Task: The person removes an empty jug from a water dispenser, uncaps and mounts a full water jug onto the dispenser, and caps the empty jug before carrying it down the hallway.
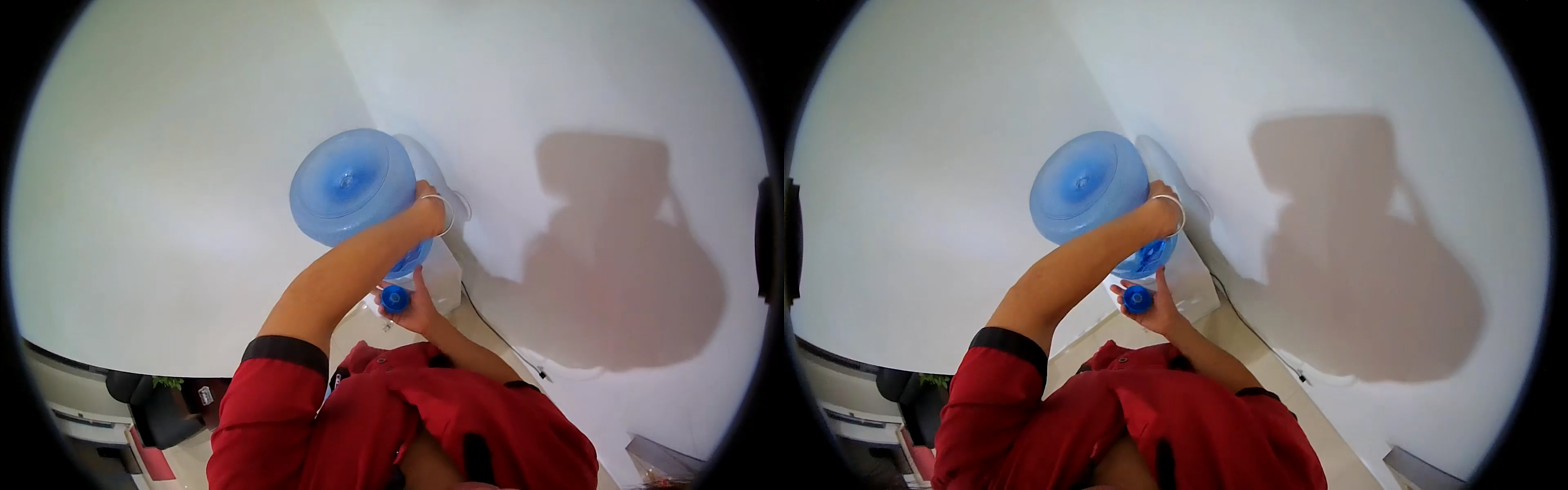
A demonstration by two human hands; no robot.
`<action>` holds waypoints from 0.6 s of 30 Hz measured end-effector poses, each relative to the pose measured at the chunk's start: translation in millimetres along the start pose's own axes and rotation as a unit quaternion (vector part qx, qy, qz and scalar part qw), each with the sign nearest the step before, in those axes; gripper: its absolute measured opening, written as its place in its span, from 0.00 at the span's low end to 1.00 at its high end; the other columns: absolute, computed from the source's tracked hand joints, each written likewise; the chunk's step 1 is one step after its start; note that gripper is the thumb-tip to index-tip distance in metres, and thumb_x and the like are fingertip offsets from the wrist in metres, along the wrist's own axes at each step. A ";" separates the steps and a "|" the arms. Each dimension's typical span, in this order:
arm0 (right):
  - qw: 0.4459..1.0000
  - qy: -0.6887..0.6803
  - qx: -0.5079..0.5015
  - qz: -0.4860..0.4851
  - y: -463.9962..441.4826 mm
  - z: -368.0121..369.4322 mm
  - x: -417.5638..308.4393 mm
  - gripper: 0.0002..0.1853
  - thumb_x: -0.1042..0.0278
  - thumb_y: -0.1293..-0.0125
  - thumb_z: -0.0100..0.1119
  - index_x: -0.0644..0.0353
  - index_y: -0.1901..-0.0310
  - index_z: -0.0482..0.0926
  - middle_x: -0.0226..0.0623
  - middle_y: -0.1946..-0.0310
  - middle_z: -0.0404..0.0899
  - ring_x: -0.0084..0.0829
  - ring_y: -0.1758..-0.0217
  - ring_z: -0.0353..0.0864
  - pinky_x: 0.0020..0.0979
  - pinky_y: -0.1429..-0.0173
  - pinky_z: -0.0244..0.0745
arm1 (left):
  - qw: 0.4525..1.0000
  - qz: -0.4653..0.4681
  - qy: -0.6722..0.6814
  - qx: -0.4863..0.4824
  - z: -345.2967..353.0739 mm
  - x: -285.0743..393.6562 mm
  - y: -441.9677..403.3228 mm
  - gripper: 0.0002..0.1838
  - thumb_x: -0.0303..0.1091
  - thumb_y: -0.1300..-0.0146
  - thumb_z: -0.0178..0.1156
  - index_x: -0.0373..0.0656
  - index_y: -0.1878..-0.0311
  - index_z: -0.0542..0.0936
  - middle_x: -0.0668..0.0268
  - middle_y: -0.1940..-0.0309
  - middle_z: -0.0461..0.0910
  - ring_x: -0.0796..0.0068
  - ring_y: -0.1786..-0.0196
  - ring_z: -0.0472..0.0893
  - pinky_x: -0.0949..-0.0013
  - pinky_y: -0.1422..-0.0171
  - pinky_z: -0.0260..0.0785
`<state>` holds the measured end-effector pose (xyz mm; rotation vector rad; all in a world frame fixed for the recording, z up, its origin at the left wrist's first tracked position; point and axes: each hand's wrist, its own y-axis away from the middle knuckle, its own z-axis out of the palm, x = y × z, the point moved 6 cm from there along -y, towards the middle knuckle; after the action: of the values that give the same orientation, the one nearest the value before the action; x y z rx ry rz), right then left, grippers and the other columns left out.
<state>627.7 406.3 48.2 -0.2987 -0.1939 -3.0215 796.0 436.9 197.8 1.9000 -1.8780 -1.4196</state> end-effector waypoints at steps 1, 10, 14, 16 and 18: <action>1.000 0.023 0.012 -0.010 -2.1 2.4 -1.0 0.52 0.19 0.52 0.43 0.64 0.41 0.61 0.49 0.41 0.65 0.37 0.58 0.76 0.35 0.55 0.75 | 1.000 0.005 -0.016 -0.006 -2.1 1.3 6.2 0.21 0.42 0.47 0.62 0.54 0.48 0.79 0.65 0.46 0.76 0.65 0.43 0.73 0.56 0.44 0.64; 0.999 0.045 -0.027 -0.004 -16.9 16.5 -2.9 0.59 0.15 0.58 0.42 0.66 0.39 0.61 0.46 0.48 0.72 0.29 0.62 0.77 0.29 0.65 0.74 | 0.993 -0.097 0.069 0.014 33.9 -44.5 48.9 0.18 0.37 0.49 0.63 0.48 0.53 0.81 0.63 0.50 0.78 0.65 0.46 0.76 0.62 0.48 0.69; 0.998 0.058 -0.006 0.028 -17.8 19.2 -1.2 0.55 0.17 0.56 0.43 0.62 0.41 0.62 0.49 0.47 0.70 0.29 0.64 0.77 0.29 0.70 0.73 | 0.983 -0.137 0.121 0.031 60.0 -60.3 93.8 0.13 0.38 0.50 0.63 0.43 0.63 0.83 0.57 0.61 0.81 0.62 0.55 0.80 0.63 0.54 0.71; 0.994 0.107 0.026 0.024 -12.4 27.0 -4.1 0.52 0.17 0.54 0.42 0.61 0.43 0.64 0.43 0.55 0.73 0.29 0.66 0.77 0.29 0.71 0.72 | 0.968 -0.170 0.178 0.041 71.0 -69.6 113.2 0.12 0.40 0.51 0.63 0.43 0.66 0.82 0.57 0.64 0.81 0.60 0.58 0.80 0.63 0.57 0.72; 0.986 0.158 0.054 0.019 -3.7 31.7 -1.9 0.49 0.18 0.52 0.40 0.60 0.45 0.66 0.38 0.63 0.77 0.28 0.68 0.77 0.28 0.73 0.72 | 0.949 -0.204 0.233 0.051 90.0 -72.6 140.3 0.12 0.41 0.52 0.62 0.43 0.69 0.82 0.57 0.67 0.81 0.59 0.61 0.81 0.63 0.59 0.73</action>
<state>635.1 414.4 78.2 0.1825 -0.3187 -2.9528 650.3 511.4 277.0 2.5057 -1.4153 -0.8377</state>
